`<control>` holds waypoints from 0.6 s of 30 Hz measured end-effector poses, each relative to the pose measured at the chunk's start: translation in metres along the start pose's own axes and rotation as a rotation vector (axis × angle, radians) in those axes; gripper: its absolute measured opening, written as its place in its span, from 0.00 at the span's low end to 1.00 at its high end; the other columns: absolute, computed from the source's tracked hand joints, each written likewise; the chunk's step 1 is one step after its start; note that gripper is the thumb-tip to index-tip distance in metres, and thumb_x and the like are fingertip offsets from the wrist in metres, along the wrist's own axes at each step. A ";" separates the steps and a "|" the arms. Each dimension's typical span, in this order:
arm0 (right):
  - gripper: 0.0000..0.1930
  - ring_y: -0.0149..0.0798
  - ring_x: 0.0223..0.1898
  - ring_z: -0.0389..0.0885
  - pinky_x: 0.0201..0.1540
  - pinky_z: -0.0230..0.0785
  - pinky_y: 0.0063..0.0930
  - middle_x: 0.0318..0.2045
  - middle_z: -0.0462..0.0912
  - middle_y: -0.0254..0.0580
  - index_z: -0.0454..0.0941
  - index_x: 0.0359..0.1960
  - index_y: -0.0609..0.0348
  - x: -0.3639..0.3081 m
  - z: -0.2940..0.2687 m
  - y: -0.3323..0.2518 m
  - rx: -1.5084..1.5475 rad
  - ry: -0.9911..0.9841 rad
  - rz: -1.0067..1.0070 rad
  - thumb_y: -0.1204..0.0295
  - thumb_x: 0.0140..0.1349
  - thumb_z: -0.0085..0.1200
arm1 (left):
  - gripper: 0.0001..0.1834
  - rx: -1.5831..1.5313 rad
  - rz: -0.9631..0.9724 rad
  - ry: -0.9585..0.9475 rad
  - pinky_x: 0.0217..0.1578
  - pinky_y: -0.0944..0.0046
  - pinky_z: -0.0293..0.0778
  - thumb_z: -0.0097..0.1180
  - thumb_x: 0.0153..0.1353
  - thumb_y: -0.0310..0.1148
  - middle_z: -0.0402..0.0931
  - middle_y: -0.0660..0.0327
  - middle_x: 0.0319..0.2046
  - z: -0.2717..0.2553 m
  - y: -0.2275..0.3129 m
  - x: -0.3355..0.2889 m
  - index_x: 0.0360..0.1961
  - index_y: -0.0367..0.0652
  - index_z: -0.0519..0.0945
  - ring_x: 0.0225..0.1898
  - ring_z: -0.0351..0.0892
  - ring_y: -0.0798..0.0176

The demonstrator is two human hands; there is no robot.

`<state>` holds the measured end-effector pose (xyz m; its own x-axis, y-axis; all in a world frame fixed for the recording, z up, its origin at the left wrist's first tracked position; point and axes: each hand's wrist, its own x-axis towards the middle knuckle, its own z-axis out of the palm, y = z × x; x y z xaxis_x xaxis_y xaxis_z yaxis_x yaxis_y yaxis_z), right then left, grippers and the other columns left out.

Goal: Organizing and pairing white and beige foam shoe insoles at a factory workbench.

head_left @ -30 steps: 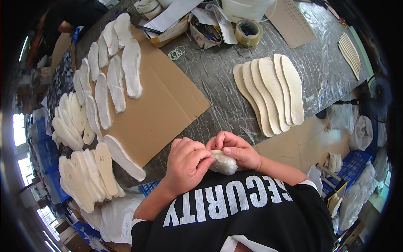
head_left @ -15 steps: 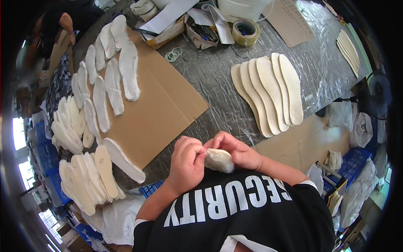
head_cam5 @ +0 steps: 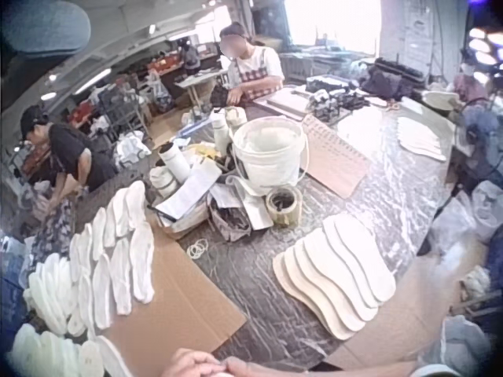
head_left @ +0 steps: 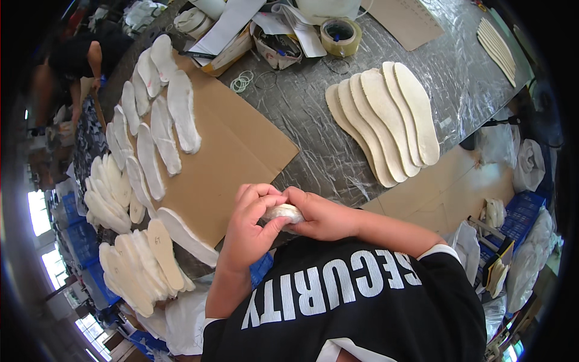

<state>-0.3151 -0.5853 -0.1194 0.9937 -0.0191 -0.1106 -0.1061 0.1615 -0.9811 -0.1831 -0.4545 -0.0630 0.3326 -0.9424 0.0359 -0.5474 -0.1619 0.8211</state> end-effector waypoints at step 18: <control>0.30 0.57 0.44 0.80 0.49 0.68 0.46 0.41 0.81 0.60 0.59 0.67 0.48 -0.002 -0.009 0.028 -0.392 -0.394 0.302 0.72 0.60 0.45 | 0.20 -0.941 -0.270 0.166 0.55 0.59 0.69 0.67 0.55 0.29 0.72 0.55 0.46 -0.014 -0.082 -0.046 0.47 0.35 0.76 0.49 0.73 0.60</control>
<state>-0.3203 -0.5893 -0.1485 0.8488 0.3479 -0.3981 -0.3150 -0.2721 -0.9093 -0.1425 -0.3940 -0.1245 0.4993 -0.8434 -0.1986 0.3714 0.0012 0.9285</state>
